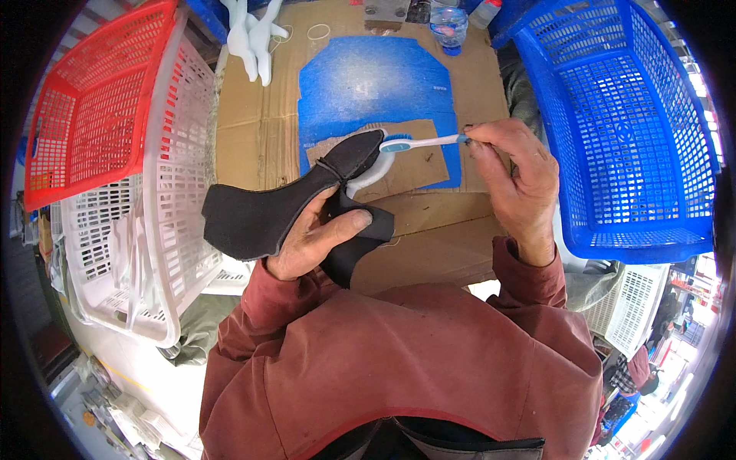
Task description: The person assembles a shoe upper by hand, repeatedly folding and pressing the black fabric around a white insole. They use a toothbrush to apply a liquid from a bottle to the edges, then press the parts together. The finished unit is placed into a red basket.
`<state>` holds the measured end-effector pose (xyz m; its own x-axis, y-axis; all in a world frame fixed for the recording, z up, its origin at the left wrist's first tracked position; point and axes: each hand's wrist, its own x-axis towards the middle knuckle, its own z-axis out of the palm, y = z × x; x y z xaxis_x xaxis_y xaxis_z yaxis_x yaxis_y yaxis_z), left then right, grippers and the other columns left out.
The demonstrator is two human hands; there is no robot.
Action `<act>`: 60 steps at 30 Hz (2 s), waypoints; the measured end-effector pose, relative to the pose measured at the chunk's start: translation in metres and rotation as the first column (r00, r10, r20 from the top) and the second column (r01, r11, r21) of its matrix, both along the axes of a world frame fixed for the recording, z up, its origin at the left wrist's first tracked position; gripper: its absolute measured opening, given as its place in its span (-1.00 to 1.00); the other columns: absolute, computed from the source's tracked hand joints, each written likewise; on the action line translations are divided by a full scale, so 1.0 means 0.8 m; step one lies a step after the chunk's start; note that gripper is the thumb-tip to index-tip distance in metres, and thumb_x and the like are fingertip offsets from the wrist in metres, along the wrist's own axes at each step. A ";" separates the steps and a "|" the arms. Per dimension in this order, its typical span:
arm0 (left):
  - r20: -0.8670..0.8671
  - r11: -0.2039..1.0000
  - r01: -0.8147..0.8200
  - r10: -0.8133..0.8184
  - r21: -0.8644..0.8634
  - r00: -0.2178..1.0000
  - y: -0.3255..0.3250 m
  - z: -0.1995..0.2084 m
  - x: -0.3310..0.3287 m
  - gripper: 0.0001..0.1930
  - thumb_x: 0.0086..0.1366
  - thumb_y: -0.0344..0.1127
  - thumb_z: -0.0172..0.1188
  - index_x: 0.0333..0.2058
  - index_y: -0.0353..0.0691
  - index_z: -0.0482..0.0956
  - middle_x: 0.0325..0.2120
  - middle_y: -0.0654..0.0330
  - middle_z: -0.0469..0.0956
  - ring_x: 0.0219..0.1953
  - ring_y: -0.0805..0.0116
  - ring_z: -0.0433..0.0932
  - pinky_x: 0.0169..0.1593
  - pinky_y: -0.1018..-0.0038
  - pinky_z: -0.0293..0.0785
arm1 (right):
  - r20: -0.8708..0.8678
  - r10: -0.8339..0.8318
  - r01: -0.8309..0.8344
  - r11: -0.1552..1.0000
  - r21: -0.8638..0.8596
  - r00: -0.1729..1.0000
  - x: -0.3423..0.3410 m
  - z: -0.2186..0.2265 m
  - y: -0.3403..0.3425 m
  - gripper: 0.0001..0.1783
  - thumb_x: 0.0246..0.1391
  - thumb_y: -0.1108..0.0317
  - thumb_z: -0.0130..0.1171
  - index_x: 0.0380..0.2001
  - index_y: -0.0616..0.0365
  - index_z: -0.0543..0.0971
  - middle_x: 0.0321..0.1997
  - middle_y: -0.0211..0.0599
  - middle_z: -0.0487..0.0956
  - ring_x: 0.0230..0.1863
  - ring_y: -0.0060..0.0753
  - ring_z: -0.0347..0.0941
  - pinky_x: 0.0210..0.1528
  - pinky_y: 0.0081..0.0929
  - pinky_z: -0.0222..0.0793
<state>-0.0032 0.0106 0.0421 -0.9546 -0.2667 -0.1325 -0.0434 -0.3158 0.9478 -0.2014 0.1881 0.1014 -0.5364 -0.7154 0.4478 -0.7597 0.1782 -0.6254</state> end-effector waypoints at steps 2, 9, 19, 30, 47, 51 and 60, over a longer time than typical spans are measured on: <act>-0.017 1.000 0.013 -0.013 -0.023 1.000 -0.001 0.000 0.000 -0.27 0.33 -0.29 0.27 0.39 -0.33 0.15 0.29 0.08 0.32 0.26 0.36 0.30 0.31 0.43 0.27 | 0.054 -0.014 0.015 1.000 -0.007 0.998 0.000 0.002 0.003 -0.83 0.05 0.61 0.25 -0.26 0.18 0.65 -0.31 -0.19 0.63 -0.28 -0.19 0.62 -0.25 -0.41 0.50; -0.033 0.997 -0.003 0.000 -0.078 0.999 0.001 -0.005 -0.004 -0.32 0.32 -0.27 0.27 0.31 -0.43 0.22 0.19 0.09 0.36 0.21 0.31 0.34 0.28 0.39 0.26 | -0.009 0.114 -0.113 0.993 0.031 0.993 0.000 -0.002 0.001 -0.83 0.04 0.60 0.29 -0.26 0.19 0.66 -0.31 -0.20 0.62 -0.30 -0.21 0.62 -0.27 -0.43 0.50; 0.006 0.997 -0.032 0.033 -0.067 0.999 0.000 -0.010 0.001 -0.29 0.33 -0.23 0.27 0.35 -0.38 0.21 0.21 0.06 0.36 0.20 0.28 0.37 0.29 0.38 0.27 | -0.078 0.101 -0.097 0.993 0.060 0.992 -0.001 0.000 0.000 -0.80 0.01 0.62 0.29 -0.25 0.19 0.66 -0.28 -0.20 0.63 -0.28 -0.19 0.63 -0.26 -0.40 0.52; -0.014 0.993 -0.049 0.047 -0.107 0.999 -0.002 -0.015 -0.002 -0.28 0.32 -0.23 0.30 0.35 -0.37 0.21 0.21 0.07 0.37 0.20 0.31 0.36 0.28 0.40 0.28 | -0.074 -0.005 0.000 0.998 -0.068 0.997 -0.009 0.000 0.006 -0.81 0.03 0.64 0.28 -0.26 0.23 0.66 -0.31 -0.18 0.64 -0.28 -0.23 0.61 -0.24 -0.47 0.48; 0.138 0.983 -0.060 0.036 0.174 0.990 -0.023 -0.025 -0.001 -0.30 0.33 -0.31 0.30 0.36 -0.32 0.21 0.19 0.16 0.39 0.20 0.39 0.36 0.26 0.40 0.32 | 0.185 -0.349 0.369 0.925 -0.089 0.919 -0.311 -0.066 -0.125 -0.82 0.17 0.36 0.23 -0.23 0.20 0.69 -0.38 -0.21 0.69 -0.41 -0.40 0.62 -0.30 -0.45 0.51; 0.230 0.979 -0.111 0.069 0.173 0.971 -0.035 -0.030 -0.002 -0.35 0.32 -0.33 0.30 0.33 -0.28 0.28 0.05 0.23 0.48 0.02 0.46 0.48 0.16 0.45 0.41 | 0.060 -0.377 0.379 0.925 -0.029 0.924 -0.375 -0.113 -0.178 -0.82 0.13 0.30 0.21 -0.30 0.11 0.71 -0.32 -0.09 0.70 -0.32 -0.07 0.66 -0.21 -0.27 0.54; 0.182 0.943 -0.138 0.085 0.303 0.980 -0.044 -0.017 -0.003 -0.38 0.29 -0.23 0.31 0.23 -0.41 0.35 -0.06 0.18 0.56 -0.08 0.45 0.53 -0.04 0.49 0.50 | -0.072 -0.345 0.351 0.930 0.107 0.936 -0.342 -0.082 -0.162 -0.57 0.19 0.18 0.25 0.05 0.18 0.59 -0.32 -0.08 0.68 -0.31 -0.26 0.64 -0.22 -0.38 0.53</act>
<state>-0.0055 -0.0242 0.0288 -0.8789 -0.2901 -0.3785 -0.1369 -0.6068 0.7830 -0.4747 0.0586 0.0357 -0.7395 -0.5366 0.4064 -0.6675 0.5062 -0.5461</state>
